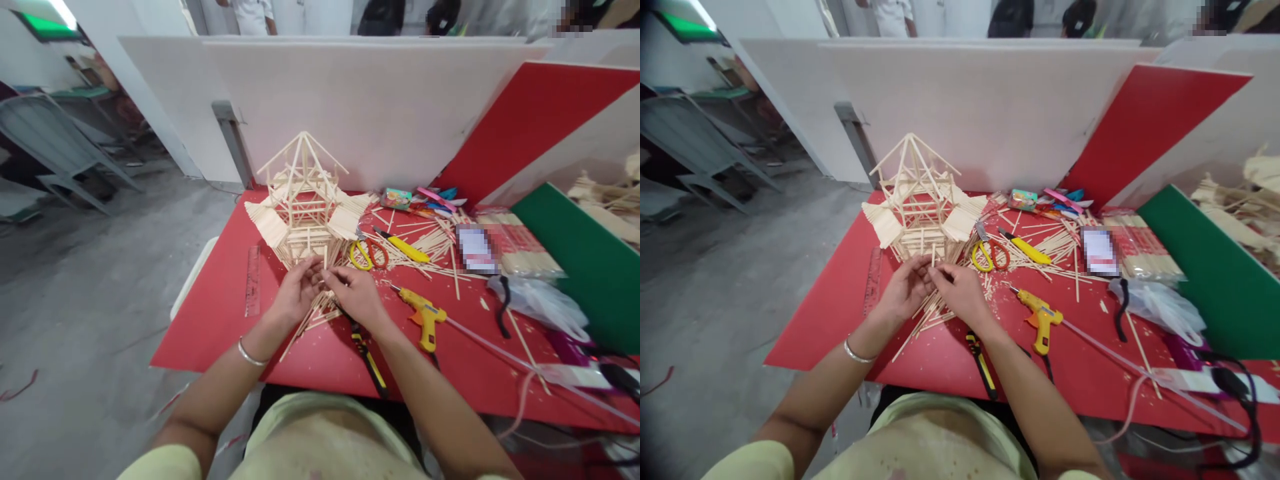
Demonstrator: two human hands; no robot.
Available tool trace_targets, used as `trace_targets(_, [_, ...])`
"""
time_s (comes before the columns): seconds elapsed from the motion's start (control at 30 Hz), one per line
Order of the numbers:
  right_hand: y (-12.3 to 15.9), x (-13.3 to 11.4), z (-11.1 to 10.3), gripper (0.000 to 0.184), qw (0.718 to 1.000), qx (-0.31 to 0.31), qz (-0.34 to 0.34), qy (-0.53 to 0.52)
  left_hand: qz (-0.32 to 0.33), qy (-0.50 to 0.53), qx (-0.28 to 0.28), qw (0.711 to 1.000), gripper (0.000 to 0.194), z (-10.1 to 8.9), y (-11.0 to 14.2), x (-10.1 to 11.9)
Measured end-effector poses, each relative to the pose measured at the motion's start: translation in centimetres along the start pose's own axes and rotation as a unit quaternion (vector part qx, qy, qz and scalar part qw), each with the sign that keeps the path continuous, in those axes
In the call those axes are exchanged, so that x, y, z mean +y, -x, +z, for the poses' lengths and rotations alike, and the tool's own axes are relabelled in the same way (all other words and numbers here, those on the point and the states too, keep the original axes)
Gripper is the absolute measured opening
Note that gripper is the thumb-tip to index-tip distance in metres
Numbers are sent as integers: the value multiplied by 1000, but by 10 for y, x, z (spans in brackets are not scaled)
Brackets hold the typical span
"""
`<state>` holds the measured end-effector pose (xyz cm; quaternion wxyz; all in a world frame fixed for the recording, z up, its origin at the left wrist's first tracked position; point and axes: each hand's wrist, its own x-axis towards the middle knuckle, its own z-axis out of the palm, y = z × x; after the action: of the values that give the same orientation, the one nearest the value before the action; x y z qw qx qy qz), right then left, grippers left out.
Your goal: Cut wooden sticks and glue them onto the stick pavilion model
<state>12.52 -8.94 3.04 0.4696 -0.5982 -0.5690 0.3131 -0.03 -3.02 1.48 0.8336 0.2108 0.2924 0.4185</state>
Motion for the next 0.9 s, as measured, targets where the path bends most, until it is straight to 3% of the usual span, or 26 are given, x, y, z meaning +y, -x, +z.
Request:
trace_targets(0.3, [-49,2,9,28,996,0,-14,92,34,-42,45,998,24,4,-33,20])
trace_targets(0.63, [-55,8,11,27,996,-18,-16,83,16,-69,97,993,24,12,-34,27])
trace_targets(0.9, [-53,10,10,29,999,-40,-11,19,37,-64,97,993,23,13,-33,24])
